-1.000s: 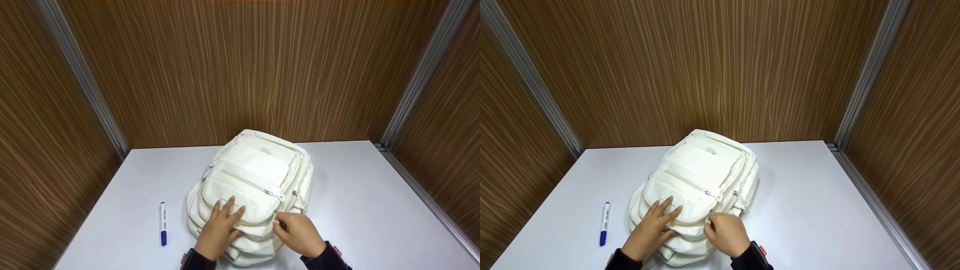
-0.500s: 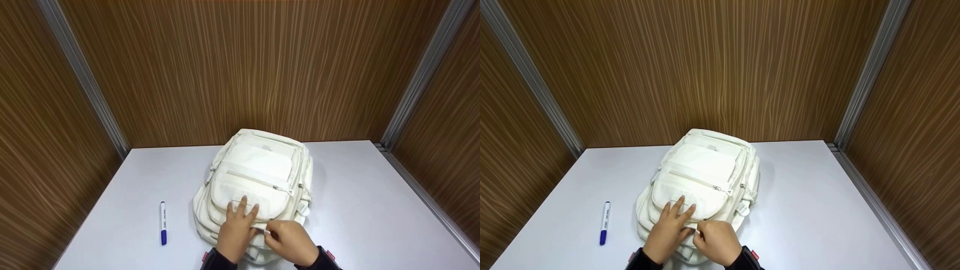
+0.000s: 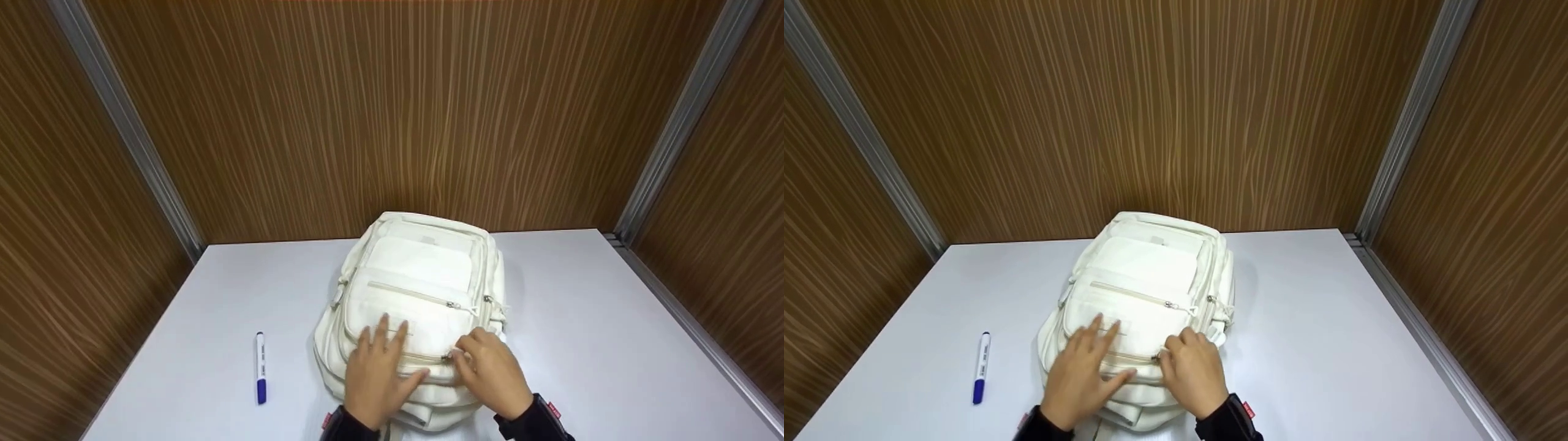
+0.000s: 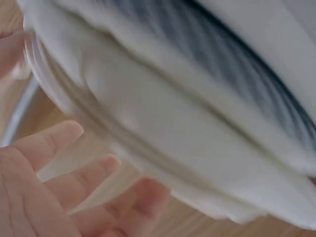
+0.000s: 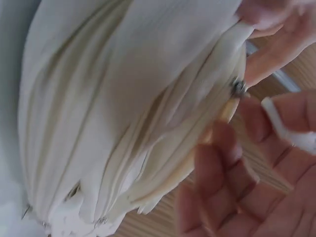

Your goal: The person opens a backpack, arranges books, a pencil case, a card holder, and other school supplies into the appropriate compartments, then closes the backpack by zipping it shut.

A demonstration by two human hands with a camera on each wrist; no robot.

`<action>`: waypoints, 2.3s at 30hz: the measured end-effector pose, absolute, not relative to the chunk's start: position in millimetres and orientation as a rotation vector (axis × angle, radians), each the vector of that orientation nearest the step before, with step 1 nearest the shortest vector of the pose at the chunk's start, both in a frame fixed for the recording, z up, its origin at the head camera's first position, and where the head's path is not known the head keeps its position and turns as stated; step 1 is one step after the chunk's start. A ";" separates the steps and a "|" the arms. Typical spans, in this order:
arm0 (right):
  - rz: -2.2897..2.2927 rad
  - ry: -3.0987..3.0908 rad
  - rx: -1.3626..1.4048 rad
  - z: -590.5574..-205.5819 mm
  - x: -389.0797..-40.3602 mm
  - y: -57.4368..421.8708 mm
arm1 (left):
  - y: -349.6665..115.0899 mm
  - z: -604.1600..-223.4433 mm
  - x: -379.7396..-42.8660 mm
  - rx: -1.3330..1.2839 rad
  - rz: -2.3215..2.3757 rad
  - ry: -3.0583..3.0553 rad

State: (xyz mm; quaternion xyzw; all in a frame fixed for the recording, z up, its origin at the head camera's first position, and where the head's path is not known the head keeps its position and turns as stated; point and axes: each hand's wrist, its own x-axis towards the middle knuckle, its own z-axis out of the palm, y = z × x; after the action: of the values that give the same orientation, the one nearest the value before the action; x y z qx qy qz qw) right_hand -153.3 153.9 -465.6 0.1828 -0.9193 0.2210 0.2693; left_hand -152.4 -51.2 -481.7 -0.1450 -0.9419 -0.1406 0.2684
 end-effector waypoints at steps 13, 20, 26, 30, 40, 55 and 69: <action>0.722 -2.701 0.436 -477.8 -154.3 155.2 | -93.5 -494.9 -176.4 -0.183 -0.723 -2.801; 0.743 -2.704 0.446 -479.0 -159.2 159.5 | -90.6 -495.9 -176.6 -0.213 -0.723 -2.778; 0.726 -2.716 0.440 -480.4 -164.4 163.5 | -87.0 -495.7 -174.2 -0.248 -0.732 -2.782; 0.748 -2.730 0.428 -480.4 -166.5 166.9 | -84.3 -495.3 -171.4 -0.264 -0.750 -2.786; 0.816 -2.747 0.293 -478.6 -174.8 182.4 | -75.8 -491.4 -159.8 -0.316 -0.778 -2.827; 0.703 -2.702 0.091 -461.1 -175.3 203.3 | -46.6 -497.8 -144.3 -0.455 -0.554 -2.689; 0.534 -2.685 0.237 -450.1 -152.2 185.3 | -25.9 -503.1 -144.5 -0.378 -0.589 -2.624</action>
State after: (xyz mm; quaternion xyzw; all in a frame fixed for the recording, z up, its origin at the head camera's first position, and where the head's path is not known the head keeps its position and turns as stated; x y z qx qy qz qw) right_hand -152.2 185.3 -450.1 0.0844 -0.9583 0.1907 0.1956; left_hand -144.5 -25.9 -503.1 -0.1362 -0.9443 -0.2121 0.2114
